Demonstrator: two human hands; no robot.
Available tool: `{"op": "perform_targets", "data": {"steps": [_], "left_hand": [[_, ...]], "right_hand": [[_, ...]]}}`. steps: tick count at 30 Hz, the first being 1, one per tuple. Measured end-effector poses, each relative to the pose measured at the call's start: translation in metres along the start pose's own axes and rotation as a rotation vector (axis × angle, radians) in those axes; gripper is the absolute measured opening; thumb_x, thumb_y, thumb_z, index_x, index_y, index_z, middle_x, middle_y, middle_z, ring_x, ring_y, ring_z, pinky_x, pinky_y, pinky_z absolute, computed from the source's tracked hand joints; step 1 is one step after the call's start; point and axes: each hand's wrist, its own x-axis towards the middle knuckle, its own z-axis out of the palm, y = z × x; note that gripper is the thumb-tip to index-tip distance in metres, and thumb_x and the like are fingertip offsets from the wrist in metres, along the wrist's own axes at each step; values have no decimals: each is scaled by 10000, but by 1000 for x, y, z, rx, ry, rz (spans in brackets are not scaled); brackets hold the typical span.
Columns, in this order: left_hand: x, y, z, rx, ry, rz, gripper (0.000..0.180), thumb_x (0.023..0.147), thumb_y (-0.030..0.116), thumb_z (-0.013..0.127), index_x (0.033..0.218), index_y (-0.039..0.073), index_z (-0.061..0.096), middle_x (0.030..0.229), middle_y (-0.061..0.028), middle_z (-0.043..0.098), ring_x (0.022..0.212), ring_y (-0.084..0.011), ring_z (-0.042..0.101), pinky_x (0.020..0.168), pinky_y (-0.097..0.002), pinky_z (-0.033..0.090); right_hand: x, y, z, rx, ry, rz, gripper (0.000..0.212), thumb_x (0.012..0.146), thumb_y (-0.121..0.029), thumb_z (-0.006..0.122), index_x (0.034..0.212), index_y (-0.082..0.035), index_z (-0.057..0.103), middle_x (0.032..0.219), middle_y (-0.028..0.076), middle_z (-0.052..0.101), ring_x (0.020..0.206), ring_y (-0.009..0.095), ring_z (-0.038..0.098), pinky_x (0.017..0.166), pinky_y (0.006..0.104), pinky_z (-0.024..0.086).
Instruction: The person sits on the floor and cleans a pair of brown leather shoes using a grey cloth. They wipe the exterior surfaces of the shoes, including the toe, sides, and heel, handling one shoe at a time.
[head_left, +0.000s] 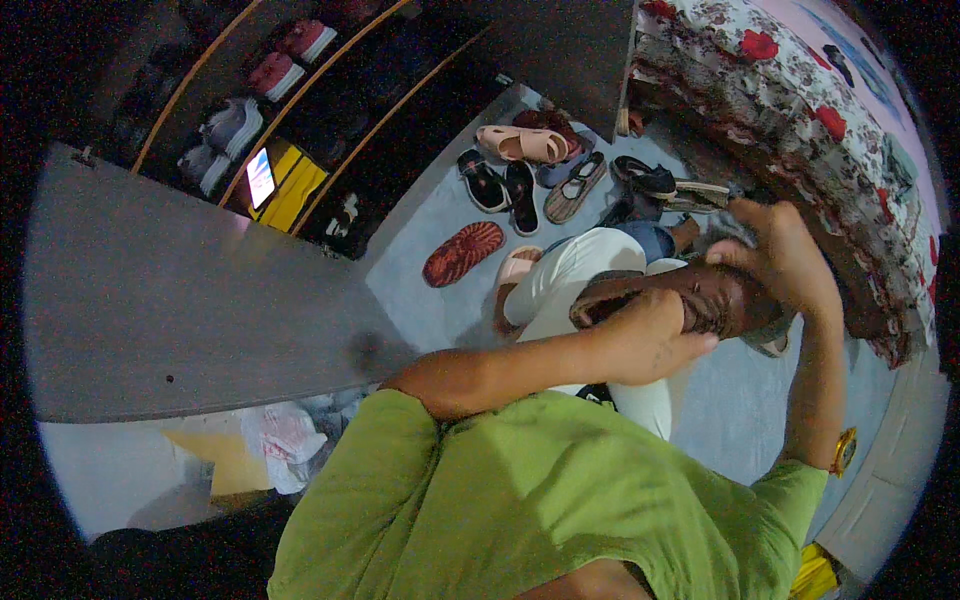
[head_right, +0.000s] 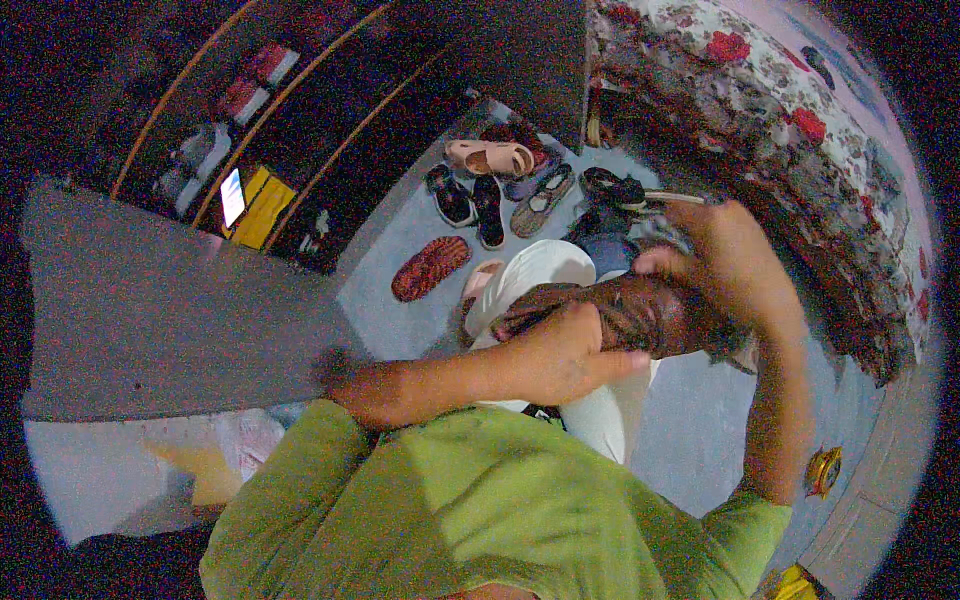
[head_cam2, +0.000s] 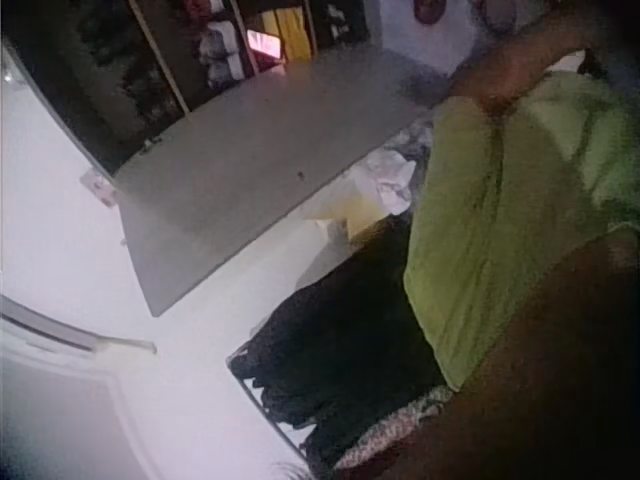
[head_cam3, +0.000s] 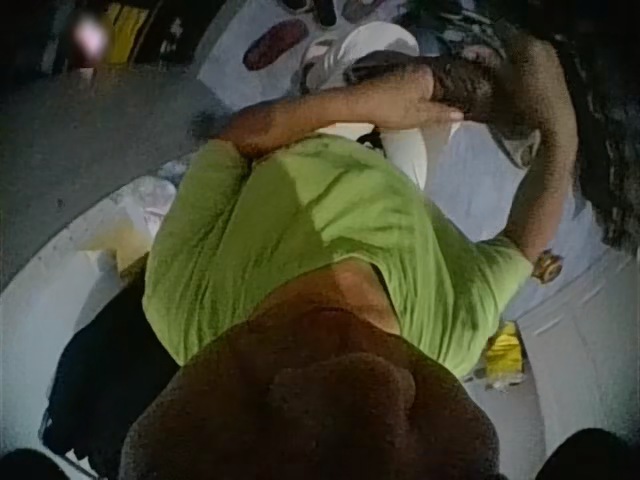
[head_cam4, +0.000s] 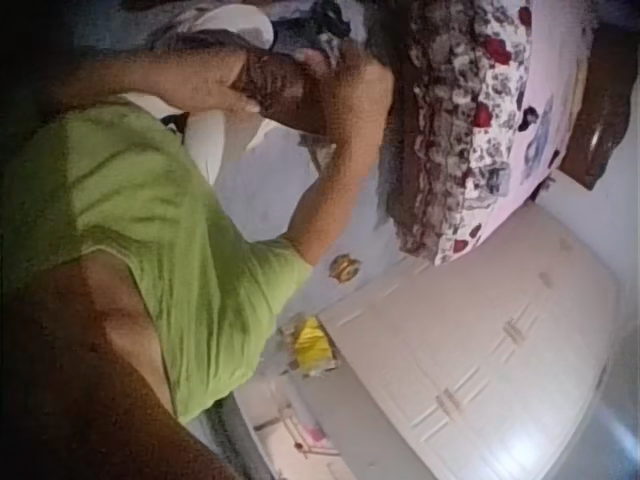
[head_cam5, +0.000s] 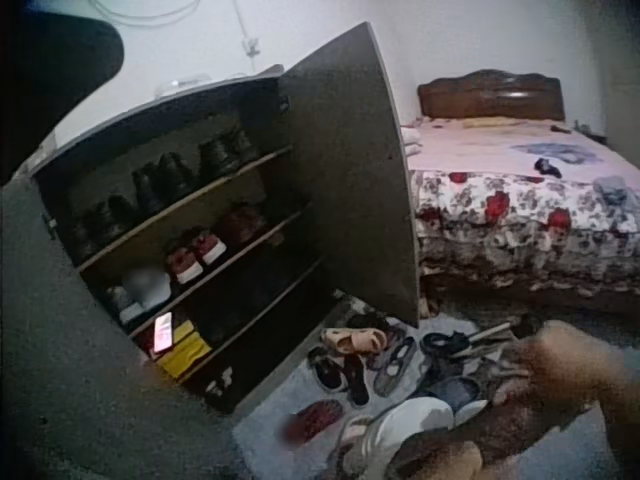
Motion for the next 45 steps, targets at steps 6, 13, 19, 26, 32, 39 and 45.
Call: {"op": "perform_targets", "data": {"steps": [6, 13, 19, 26, 32, 39, 45], "left_hand": [[22, -13, -15, -1398, 49, -100, 385, 893, 194, 555, 1246, 61, 475, 1176, -89, 582, 1055, -237, 578, 966, -414, 429], [21, -53, -47, -1524, 237, -298, 420, 910, 309, 518, 1263, 87, 473, 1209, -102, 565, 1118, -266, 533, 996, -426, 382], [17, -87, -39, -1477, 297, -224, 297, 913, 171, 514, 1191, 66, 526, 1147, -67, 590, 1067, -205, 550, 951, -370, 418], [23, -86, -38, -1522, 324, -225, 241, 901, 116, 516, 1137, 69, 538, 1100, -70, 593, 1007, -199, 565, 899, -350, 441], [22, -103, -32, -1591, 303, -247, 266, 873, 199, 581, 1111, 79, 563, 1038, -77, 637, 965, -224, 599, 880, -387, 469], [22, -94, -30, -1641, 336, -248, 253, 883, 220, 571, 1099, 88, 576, 1027, -72, 637, 958, -231, 598, 878, -385, 465], [18, -86, -35, -1579, 343, -317, 273, 901, 256, 535, 1111, 85, 573, 1055, -81, 626, 976, -242, 585, 907, -406, 443]], "right_hand": [[7, 17, 1, 294, 585, 105, 284, 860, -228, 614, 1037, -6, 604, 902, 80, 650, 819, 142, 588, 751, 288, 471], [-16, -7, 126, 235, 403, -102, 533, 779, -156, 650, 1269, -51, 467, 1444, 208, 276, 1336, 391, 264, 1073, 452, 246], [9, -5, 151, 107, 417, -81, 529, 822, -244, 601, 1277, -27, 443, 1435, 232, 264, 1311, 444, 255, 1063, 489, 240], [66, 25, 143, 181, 394, 56, 424, 885, -295, 540, 1209, -22, 526, 1353, 225, 404, 1256, 383, 380, 1033, 412, 314], [59, 18, 151, 323, 468, 100, 440, 906, -302, 518, 1258, -38, 506, 1385, 190, 390, 1284, 329, 374, 1054, 376, 284], [15, 0, 154, 316, 430, 23, 474, 922, -214, 475, 1358, -48, 390, 1479, 170, 228, 1363, 322, 233, 1095, 387, 198], [-27, -26, 166, 298, 401, -40, 530, 922, -227, 467, 1400, -54, 316, 1499, 204, 132, 1379, 362, 162, 1101, 428, 163]]}}
